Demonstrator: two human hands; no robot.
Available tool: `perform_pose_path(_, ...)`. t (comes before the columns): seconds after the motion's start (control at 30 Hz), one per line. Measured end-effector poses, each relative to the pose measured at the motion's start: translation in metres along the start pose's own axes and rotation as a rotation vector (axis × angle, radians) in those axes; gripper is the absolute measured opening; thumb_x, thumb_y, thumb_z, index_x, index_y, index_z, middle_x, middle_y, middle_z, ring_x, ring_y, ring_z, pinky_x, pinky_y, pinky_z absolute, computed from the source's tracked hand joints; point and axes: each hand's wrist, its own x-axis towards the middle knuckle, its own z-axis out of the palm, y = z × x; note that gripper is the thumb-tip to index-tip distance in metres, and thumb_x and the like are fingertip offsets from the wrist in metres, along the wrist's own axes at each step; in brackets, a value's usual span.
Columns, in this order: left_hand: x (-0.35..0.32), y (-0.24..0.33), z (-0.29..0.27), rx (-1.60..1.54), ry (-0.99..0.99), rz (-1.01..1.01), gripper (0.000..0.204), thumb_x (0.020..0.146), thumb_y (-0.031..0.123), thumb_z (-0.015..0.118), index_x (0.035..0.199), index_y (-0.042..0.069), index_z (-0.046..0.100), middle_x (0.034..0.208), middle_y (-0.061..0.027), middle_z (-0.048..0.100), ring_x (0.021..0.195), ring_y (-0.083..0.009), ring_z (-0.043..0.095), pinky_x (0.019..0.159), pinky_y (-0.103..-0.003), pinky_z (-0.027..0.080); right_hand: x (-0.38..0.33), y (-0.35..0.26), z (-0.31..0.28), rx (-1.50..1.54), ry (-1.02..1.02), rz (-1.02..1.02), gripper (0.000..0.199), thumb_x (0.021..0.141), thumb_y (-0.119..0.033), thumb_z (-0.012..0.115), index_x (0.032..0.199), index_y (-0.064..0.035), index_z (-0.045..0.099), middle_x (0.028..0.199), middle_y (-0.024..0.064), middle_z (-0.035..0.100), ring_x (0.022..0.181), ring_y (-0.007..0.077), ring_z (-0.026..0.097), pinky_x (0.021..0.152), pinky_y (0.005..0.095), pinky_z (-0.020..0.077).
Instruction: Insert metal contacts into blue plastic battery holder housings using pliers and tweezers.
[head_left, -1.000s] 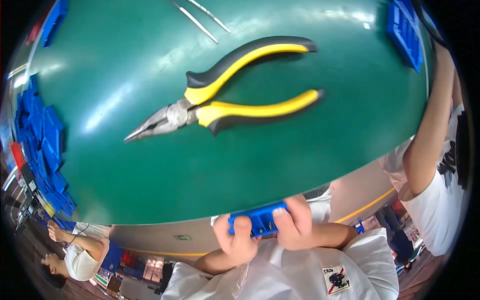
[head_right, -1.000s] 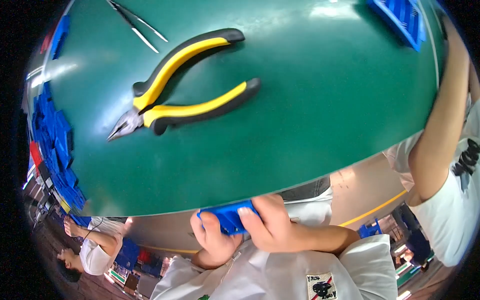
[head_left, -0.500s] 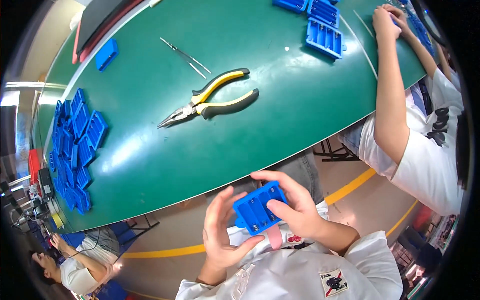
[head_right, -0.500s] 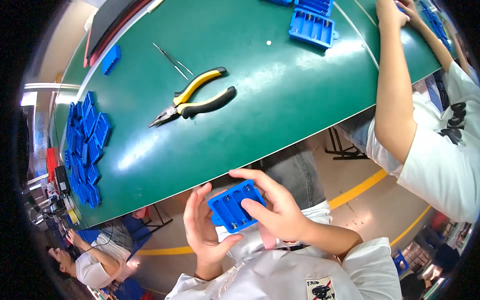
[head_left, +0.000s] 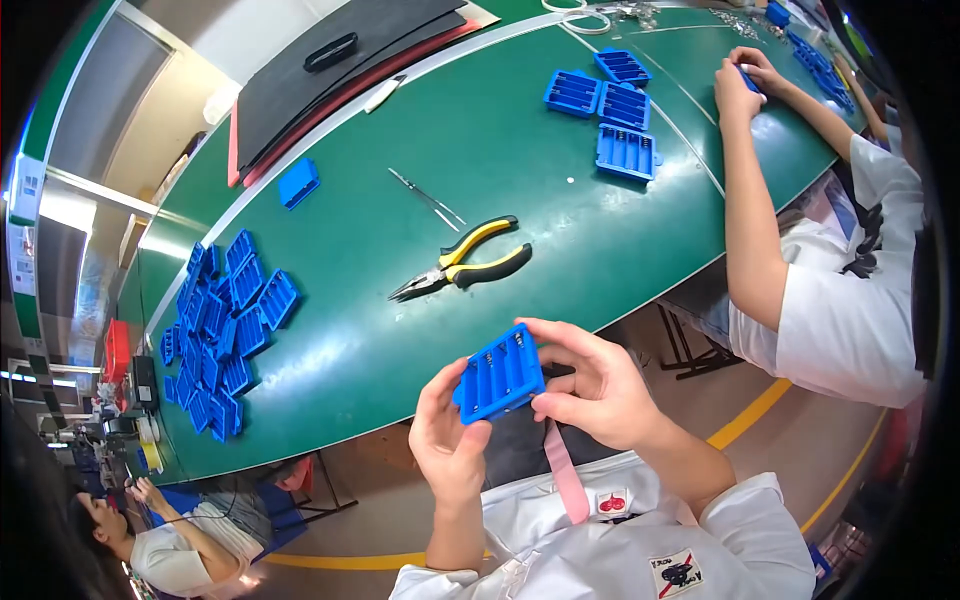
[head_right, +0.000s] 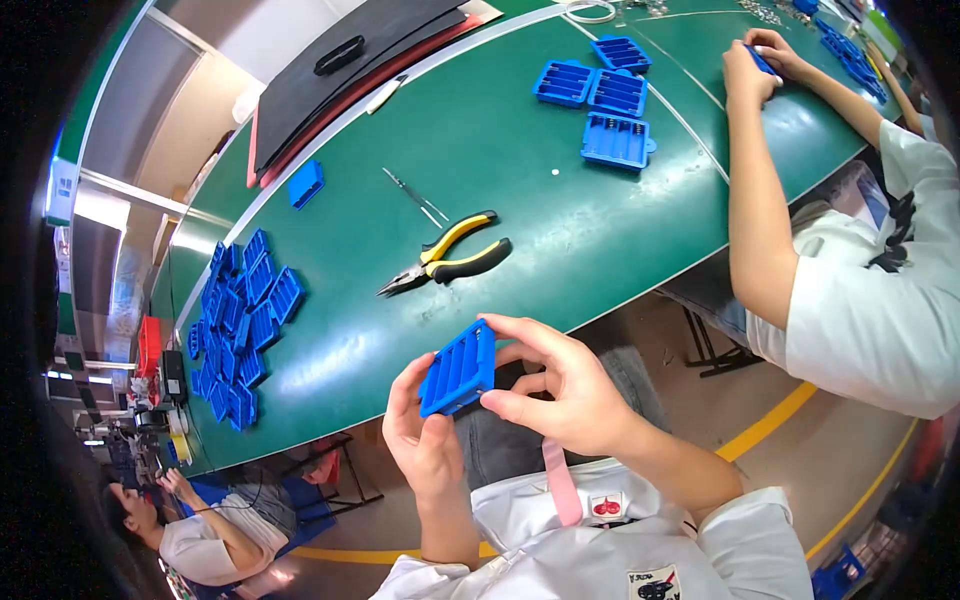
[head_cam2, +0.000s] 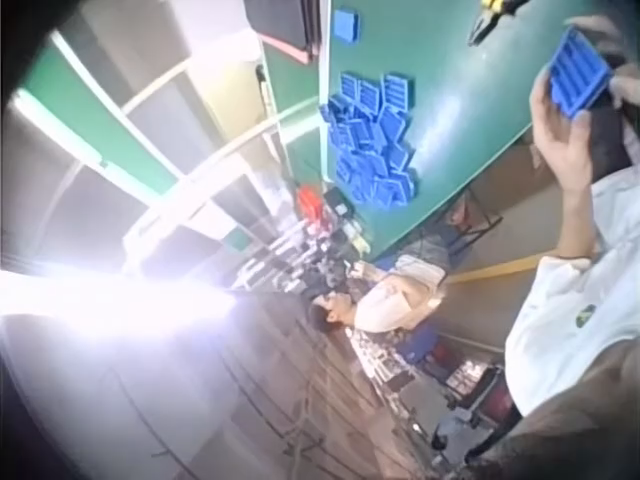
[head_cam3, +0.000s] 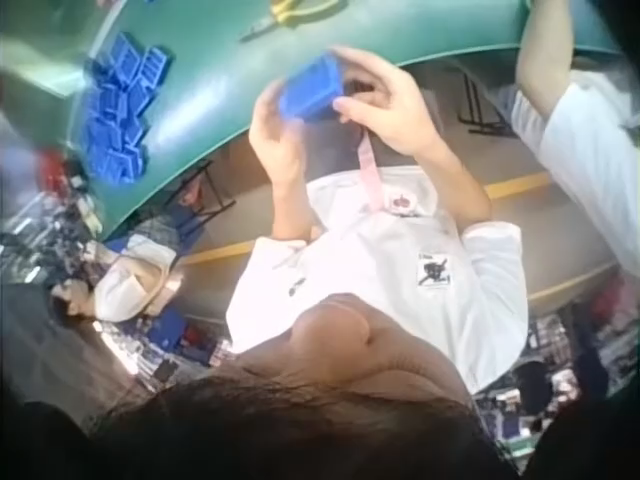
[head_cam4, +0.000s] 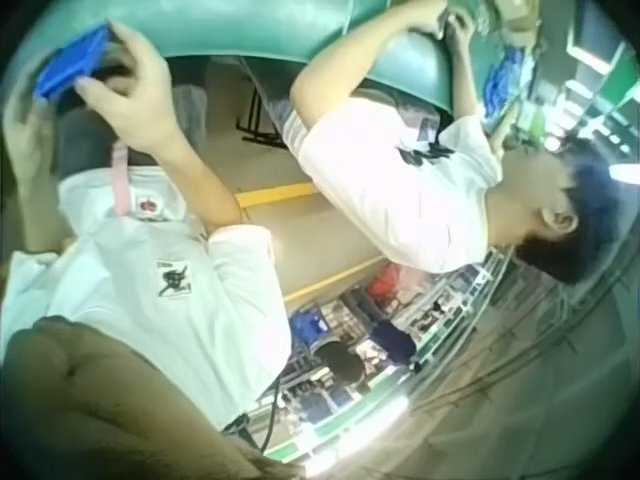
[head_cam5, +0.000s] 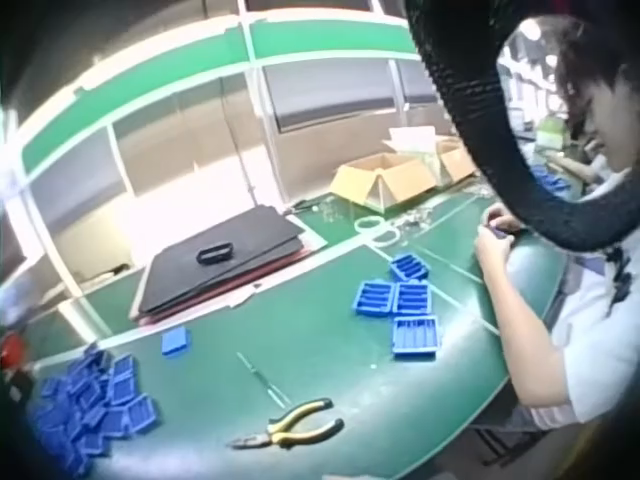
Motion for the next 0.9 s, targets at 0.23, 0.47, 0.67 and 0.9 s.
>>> perform_pose_path(0.23,0.005,0.020,-0.014,0.185,0.037,0.131,0.062,0.069,-0.009,0.074,0.128,-0.007,0.052,0.131,-0.0180,0.051,0.123,-0.0253,0.051,0.104,-0.036,0.041,0.025,0.010,0.000,-0.181,-0.051,-0.057,0.072,0.079,0.003,0.068,0.144,0.0003,0.038,0.130,0.0143,0.051,0.112,0.0193,0.056,0.077,0.0262,0.0533)
perform_pose_path(0.47,0.002,0.043,-0.045,0.413,0.141,0.189,0.058,0.062,-0.004,0.077,0.117,-0.006,0.060,0.126,-0.0185,0.053,0.118,-0.0265,0.053,0.102,-0.038,0.041,0.055,0.026,0.020,-0.260,-0.235,-0.144,0.076,0.075,0.002,0.074,0.144,-0.0017,0.040,0.132,0.0149,0.050,0.109,0.0217,0.058,0.074,0.0284,0.0553)
perform_pose_path(0.67,0.088,0.104,-0.181,1.008,0.602,0.532,0.043,0.071,-0.001,0.079,0.108,0.003,0.059,0.111,-0.0042,0.056,0.102,-0.0164,0.053,0.083,-0.029,0.045,0.072,-0.012,-0.024,-1.142,0.101,-0.616,0.042,0.069,-0.002,0.077,0.108,0.0004,0.063,0.112,0.0149,0.060,0.099,0.0315,0.061,0.079,0.0369,0.0528)
perform_pose_path(0.9,0.182,0.196,-0.362,1.799,0.984,0.425,0.052,0.068,0.038,0.086,0.097,0.000,0.066,0.095,-0.0140,0.064,0.090,-0.0291,0.060,0.084,-0.039,0.048,0.100,-0.023,-0.042,-1.544,-0.063,-0.711,0.053,0.073,-0.020,0.078,0.119,-0.0040,0.057,0.129,0.0157,0.051,0.125,0.0339,0.046,0.104,0.0424,0.0407)
